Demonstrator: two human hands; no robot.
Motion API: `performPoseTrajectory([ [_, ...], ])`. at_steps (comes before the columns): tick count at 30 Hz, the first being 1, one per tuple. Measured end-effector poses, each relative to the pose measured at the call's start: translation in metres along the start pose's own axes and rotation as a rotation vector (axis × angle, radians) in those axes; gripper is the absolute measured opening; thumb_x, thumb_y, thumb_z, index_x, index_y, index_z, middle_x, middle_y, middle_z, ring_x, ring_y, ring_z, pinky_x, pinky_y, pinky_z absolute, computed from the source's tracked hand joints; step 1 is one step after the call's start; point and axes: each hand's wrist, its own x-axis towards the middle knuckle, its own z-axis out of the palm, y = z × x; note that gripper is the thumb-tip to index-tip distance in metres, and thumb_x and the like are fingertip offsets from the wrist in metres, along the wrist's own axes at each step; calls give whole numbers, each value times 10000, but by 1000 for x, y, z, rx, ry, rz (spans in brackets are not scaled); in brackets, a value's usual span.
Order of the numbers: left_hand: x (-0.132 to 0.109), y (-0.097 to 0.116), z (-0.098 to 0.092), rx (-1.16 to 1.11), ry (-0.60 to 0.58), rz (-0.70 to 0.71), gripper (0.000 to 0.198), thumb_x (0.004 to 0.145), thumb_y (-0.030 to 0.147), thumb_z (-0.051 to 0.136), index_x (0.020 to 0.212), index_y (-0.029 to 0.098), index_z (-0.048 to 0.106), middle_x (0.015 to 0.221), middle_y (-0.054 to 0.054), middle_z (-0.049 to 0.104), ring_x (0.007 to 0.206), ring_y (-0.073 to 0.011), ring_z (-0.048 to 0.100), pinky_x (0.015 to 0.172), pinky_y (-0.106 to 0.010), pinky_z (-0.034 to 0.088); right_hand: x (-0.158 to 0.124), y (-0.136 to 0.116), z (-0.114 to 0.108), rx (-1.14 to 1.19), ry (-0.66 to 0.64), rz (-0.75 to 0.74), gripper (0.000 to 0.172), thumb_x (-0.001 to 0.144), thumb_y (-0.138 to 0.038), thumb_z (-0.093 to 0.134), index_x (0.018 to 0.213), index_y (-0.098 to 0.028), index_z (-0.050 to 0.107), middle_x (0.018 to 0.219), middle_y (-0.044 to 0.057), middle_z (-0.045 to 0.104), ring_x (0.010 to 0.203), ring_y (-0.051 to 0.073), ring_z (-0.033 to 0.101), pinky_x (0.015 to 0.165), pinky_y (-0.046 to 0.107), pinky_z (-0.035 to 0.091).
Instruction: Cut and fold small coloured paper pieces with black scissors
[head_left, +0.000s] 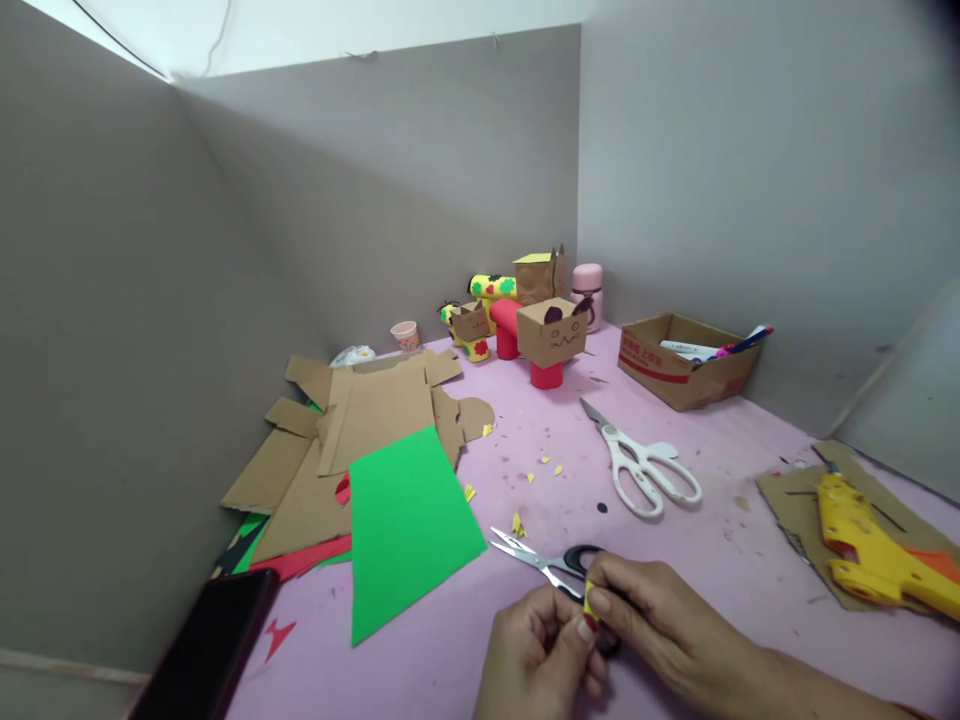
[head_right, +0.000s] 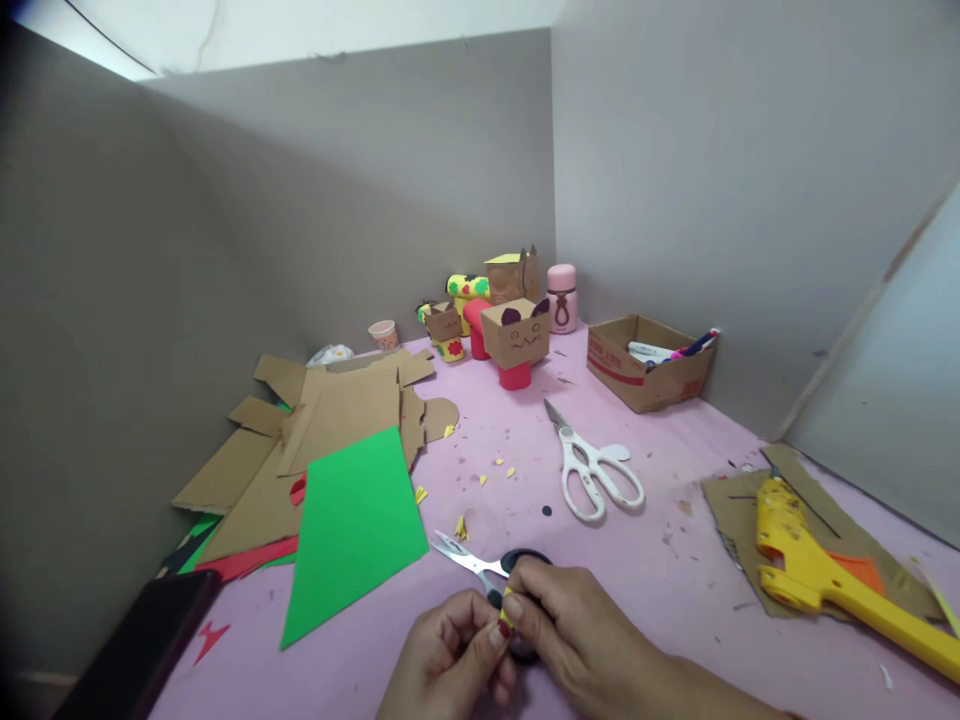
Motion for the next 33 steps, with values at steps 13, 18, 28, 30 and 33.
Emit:
performPoseTrajectory([
  [13,-3,7,0,83,-4,50,386,787,523,565,678,155,535,570,-9,556,526,-125,491,545,-232,386,0,-2,0,111,15,-2,286,941,-383,366,732,-209,455,636,-26,498,572,151,467,543,250,372],
  [18,-2,2,2,136,-5,75,284,795,406,576,683,146,559,603,-20,564,563,-136,492,558,-231,378,-1,-3,-2,63,50,-28,273,905,-320,431,658,-204,454,613,-43,446,559,136,436,530,232,343],
  [28,-1,0,-5,206,162,193,142,696,236,663,573,164,661,536,-2,582,516,-130,473,516,-222,350,2,-2,0,102,110,-6,299,857,-379,491,625,-190,488,566,-40,456,530,142,451,504,246,337],
  [30,0,5,-7,74,208,166,143,687,258,683,585,160,662,549,-2,600,534,-132,492,514,-213,354,3,-2,-5,103,186,23,305,895,-388,445,656,-199,472,588,-41,452,544,143,454,505,243,354],
  [33,4,12,-15,-90,348,170,167,647,289,740,591,155,658,556,10,612,555,-123,502,546,-199,375,5,-5,-12,-61,309,25,224,915,-315,429,735,-195,486,642,-25,488,580,152,475,539,252,390],
])
